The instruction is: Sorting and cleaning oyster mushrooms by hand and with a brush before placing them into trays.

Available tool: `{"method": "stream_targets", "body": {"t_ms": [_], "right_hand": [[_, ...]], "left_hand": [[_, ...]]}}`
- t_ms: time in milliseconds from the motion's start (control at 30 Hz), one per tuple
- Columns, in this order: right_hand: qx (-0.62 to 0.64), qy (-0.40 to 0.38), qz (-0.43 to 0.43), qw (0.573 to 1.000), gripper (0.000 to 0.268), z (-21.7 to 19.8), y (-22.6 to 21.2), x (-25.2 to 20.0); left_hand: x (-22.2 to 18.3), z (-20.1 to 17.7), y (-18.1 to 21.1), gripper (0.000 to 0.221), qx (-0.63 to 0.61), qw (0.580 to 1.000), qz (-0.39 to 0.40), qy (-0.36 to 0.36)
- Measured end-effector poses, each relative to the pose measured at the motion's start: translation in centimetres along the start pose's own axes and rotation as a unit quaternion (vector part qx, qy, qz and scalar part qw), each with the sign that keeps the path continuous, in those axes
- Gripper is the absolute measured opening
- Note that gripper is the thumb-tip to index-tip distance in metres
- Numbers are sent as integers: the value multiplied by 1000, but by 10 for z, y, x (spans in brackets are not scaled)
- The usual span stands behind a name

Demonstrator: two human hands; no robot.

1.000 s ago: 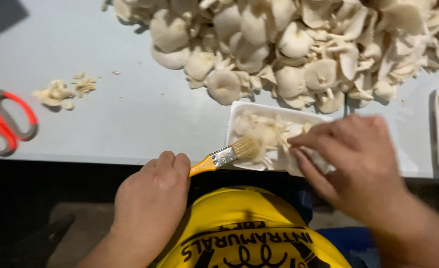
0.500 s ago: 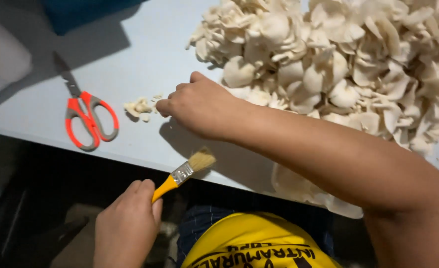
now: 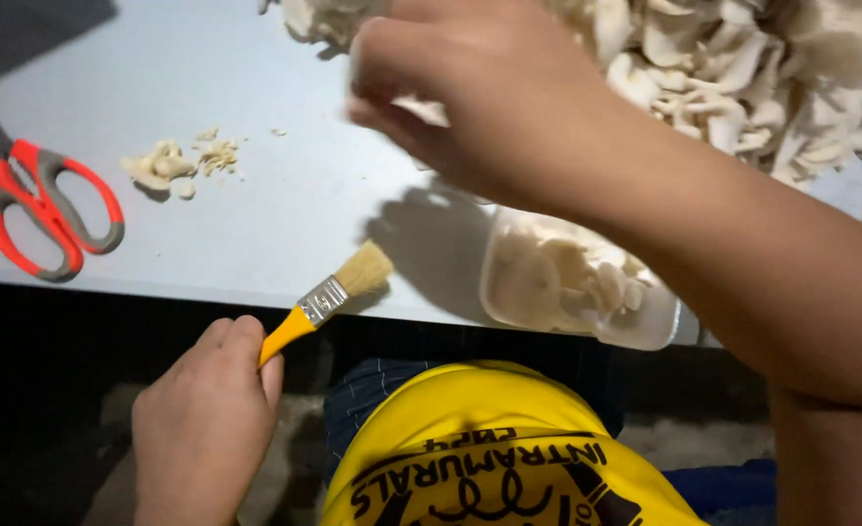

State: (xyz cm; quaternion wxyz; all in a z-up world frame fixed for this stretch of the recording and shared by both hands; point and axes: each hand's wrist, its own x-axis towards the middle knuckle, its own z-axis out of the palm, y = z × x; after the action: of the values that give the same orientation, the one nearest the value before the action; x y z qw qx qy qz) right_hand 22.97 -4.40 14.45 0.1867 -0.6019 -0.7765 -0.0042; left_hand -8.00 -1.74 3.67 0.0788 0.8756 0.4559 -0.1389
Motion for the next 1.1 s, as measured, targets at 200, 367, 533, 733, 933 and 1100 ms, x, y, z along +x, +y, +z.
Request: {"method": "stream_targets", "body": {"t_ms": [200, 367, 533, 733, 933, 1100], "right_hand": [[-31, 1, 127, 991, 30, -43, 28, -132], [5, 99, 314, 944, 21, -47, 48, -213], [-28, 141, 295, 945, 6, -56, 62, -222], [-69, 112, 283, 950, 10, -85, 77, -195], [-52, 115, 385, 914, 10, -104, 96, -204], [-94, 177, 320, 926, 3, -79, 108, -218]], "left_hand": [[-1, -4, 23, 21, 72, 992, 85, 61], [3, -7, 32, 19, 94, 994, 53, 24], [18, -4, 30, 23, 95, 994, 1, 46], [53, -20, 41, 25, 90, 992, 1, 91], [79, -16, 54, 21, 18, 996, 3, 91], [98, -6, 55, 22, -30, 996, -51, 63]]}}
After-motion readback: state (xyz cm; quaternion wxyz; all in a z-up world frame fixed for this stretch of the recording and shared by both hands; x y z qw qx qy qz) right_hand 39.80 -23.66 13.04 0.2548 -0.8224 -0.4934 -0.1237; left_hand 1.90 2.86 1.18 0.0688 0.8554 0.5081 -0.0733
